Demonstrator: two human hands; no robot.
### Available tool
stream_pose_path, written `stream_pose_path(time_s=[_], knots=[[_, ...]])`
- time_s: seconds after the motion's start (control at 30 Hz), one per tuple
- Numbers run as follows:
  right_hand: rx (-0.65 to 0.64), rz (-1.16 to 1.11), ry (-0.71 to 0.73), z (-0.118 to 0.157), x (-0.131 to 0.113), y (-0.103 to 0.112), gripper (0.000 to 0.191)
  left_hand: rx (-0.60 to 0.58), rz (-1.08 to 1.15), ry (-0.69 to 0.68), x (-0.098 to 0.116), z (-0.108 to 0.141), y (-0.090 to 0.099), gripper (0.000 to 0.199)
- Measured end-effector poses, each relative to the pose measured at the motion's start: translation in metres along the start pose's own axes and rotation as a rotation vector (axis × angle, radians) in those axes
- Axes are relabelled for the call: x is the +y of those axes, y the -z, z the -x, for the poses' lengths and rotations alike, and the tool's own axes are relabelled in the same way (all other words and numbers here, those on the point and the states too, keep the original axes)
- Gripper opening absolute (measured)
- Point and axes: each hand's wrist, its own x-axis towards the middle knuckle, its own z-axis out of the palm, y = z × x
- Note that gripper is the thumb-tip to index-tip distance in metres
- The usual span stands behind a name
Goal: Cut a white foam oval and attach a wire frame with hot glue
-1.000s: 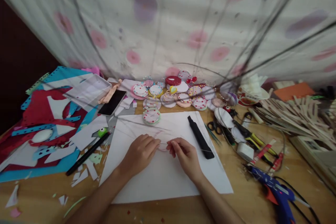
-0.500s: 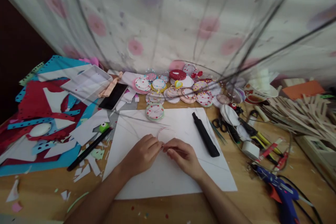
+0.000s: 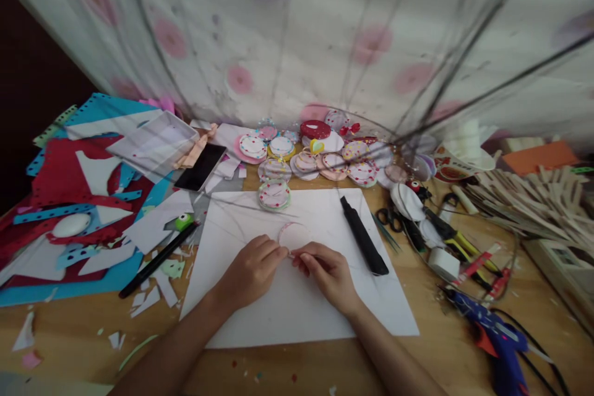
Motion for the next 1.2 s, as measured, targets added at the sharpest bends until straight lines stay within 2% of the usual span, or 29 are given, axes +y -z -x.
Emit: stream_pose_path(time_s=[0.63,0.87,1.07,1.2], knots=[[0.053,-0.214,-0.105,-0.001,0.006,-0.006,0.022,0.101,-0.073,0.058,0.007,0.001,-0.004,0.030],[0.054,-0.180,-0.120,-0.003,0.004,-0.005,0.024,0.025,-0.053,0.048,-0.001,-0.002,0.002,0.021],[0.116,-0.112,-0.111,-0.006,-0.001,0.001,0.020,0.004,-0.064,0.110,-0.005,-0.002,0.005,0.013],[0.107,-0.119,-0.126,-0.005,0.002,0.002,0.022,-0.003,-0.105,0.097,-0.005,-0.001,0.005,0.012]])
